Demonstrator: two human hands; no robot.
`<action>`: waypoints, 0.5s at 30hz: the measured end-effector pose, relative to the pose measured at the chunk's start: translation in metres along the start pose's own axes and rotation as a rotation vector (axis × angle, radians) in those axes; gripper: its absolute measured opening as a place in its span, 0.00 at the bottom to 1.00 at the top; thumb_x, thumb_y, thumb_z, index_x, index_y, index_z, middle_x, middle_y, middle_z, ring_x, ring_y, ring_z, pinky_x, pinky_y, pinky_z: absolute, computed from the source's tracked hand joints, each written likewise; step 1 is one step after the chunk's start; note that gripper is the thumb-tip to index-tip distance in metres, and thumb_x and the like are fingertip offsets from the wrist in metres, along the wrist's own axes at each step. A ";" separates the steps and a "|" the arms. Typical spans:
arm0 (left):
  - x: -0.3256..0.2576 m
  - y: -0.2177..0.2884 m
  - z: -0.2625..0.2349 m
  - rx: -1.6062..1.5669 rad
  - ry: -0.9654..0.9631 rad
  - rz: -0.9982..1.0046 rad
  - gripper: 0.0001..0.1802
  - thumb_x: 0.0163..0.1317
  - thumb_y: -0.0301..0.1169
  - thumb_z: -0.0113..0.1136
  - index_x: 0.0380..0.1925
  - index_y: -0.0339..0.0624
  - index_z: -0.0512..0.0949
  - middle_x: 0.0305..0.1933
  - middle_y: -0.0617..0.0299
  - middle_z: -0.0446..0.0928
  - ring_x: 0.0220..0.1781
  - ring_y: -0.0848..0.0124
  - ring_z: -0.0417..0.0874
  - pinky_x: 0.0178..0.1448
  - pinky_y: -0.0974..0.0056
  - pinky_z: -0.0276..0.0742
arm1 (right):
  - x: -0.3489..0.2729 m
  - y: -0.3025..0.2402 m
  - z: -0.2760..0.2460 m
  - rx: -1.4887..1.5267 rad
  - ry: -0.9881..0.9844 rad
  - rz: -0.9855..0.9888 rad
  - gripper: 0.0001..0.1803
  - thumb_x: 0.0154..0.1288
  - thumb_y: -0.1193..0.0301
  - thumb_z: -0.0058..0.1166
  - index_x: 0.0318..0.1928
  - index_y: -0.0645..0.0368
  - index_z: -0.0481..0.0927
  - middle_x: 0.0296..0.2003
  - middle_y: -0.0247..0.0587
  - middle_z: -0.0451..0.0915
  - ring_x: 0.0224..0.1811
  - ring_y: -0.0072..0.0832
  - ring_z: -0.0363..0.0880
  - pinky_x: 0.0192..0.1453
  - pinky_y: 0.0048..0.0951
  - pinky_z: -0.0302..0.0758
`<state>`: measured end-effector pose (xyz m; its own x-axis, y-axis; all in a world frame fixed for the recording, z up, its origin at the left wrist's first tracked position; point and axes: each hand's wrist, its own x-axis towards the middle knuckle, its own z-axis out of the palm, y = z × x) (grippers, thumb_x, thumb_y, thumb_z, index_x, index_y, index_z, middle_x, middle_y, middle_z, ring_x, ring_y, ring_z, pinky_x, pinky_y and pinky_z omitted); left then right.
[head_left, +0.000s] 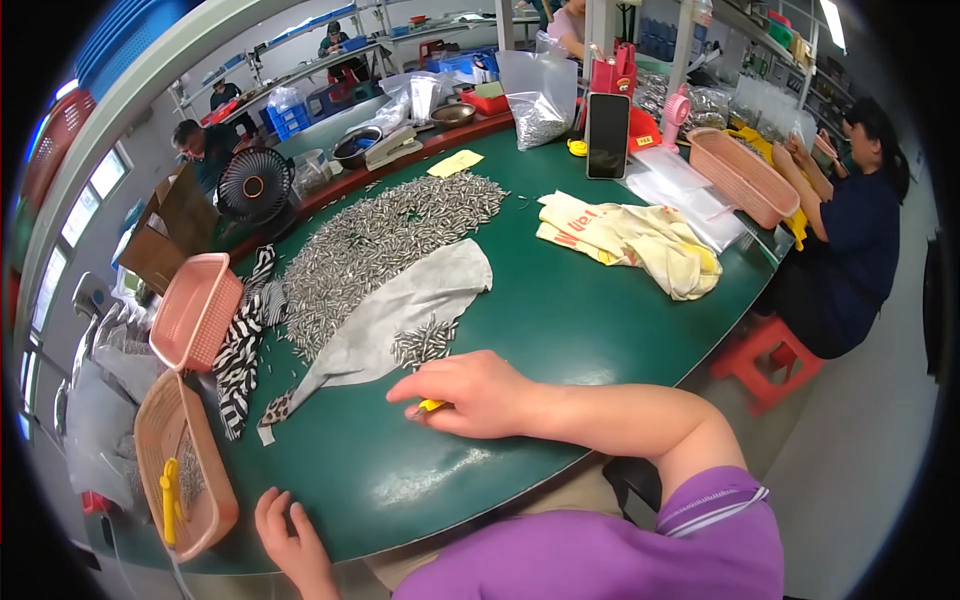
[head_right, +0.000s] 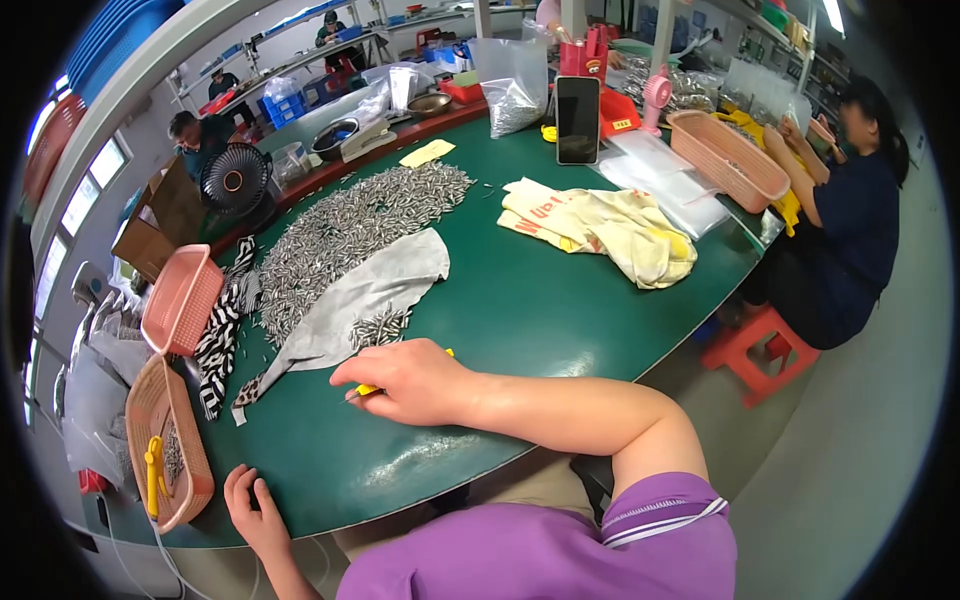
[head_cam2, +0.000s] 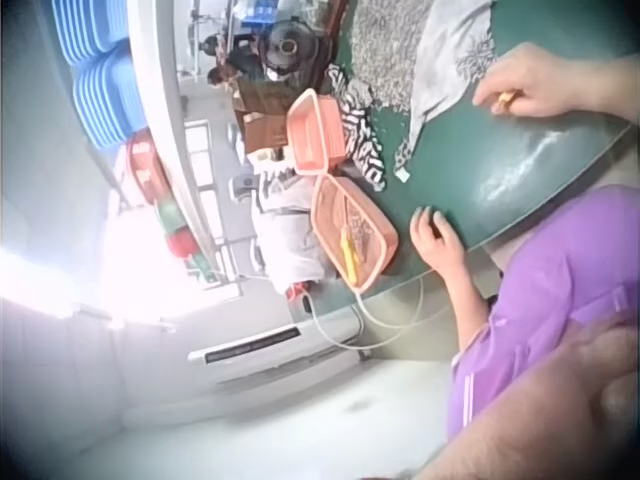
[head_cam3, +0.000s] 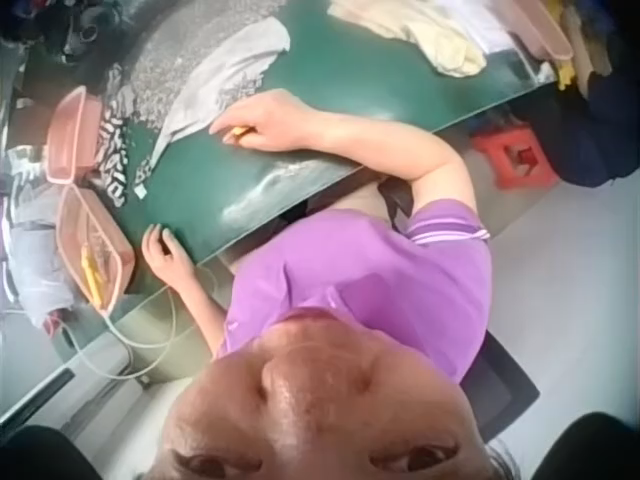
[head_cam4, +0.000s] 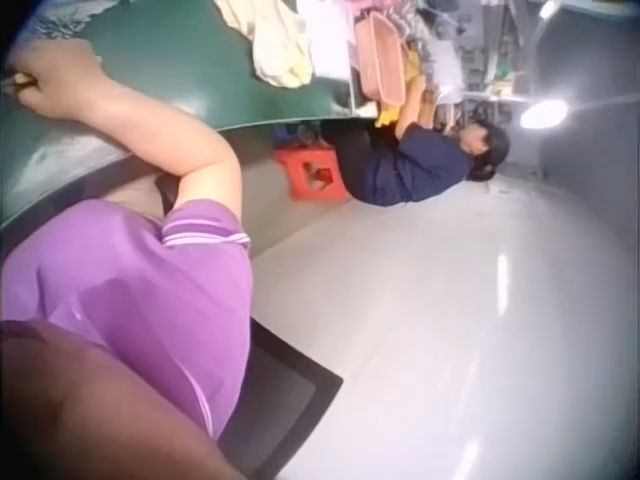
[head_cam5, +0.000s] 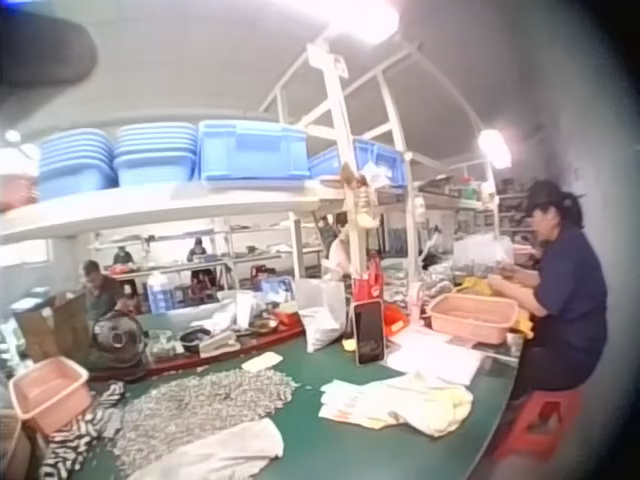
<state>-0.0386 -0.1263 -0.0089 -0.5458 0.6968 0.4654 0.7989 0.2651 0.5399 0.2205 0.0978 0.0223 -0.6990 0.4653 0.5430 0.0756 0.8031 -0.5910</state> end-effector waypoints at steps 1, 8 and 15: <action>0.000 0.001 0.000 -0.004 -0.010 -0.009 0.10 0.66 0.24 0.57 0.45 0.33 0.79 0.56 0.51 0.76 0.56 0.57 0.78 0.57 0.60 0.74 | 0.000 0.001 0.001 -0.009 -0.004 -0.013 0.14 0.61 0.68 0.61 0.48 0.48 0.81 0.38 0.33 0.83 0.39 0.35 0.84 0.39 0.37 0.80; 0.000 -0.003 0.000 0.023 -0.005 -0.005 0.10 0.63 0.23 0.58 0.44 0.35 0.80 0.56 0.52 0.77 0.56 0.57 0.78 0.57 0.59 0.75 | -0.005 -0.007 0.000 -0.030 -0.064 -0.129 0.13 0.61 0.67 0.63 0.47 0.46 0.82 0.29 0.30 0.79 0.33 0.32 0.82 0.33 0.36 0.77; -0.001 -0.003 0.000 0.018 -0.007 0.004 0.07 0.62 0.23 0.59 0.40 0.35 0.80 0.54 0.51 0.78 0.55 0.56 0.79 0.59 0.58 0.74 | -0.010 -0.010 -0.002 -0.077 -0.142 -0.141 0.14 0.58 0.68 0.64 0.46 0.47 0.79 0.32 0.30 0.77 0.35 0.32 0.81 0.35 0.35 0.77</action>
<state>-0.0405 -0.1279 -0.0107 -0.5410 0.7022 0.4629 0.8055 0.2744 0.5252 0.2283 0.0862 0.0239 -0.7994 0.2936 0.5242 0.0200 0.8850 -0.4652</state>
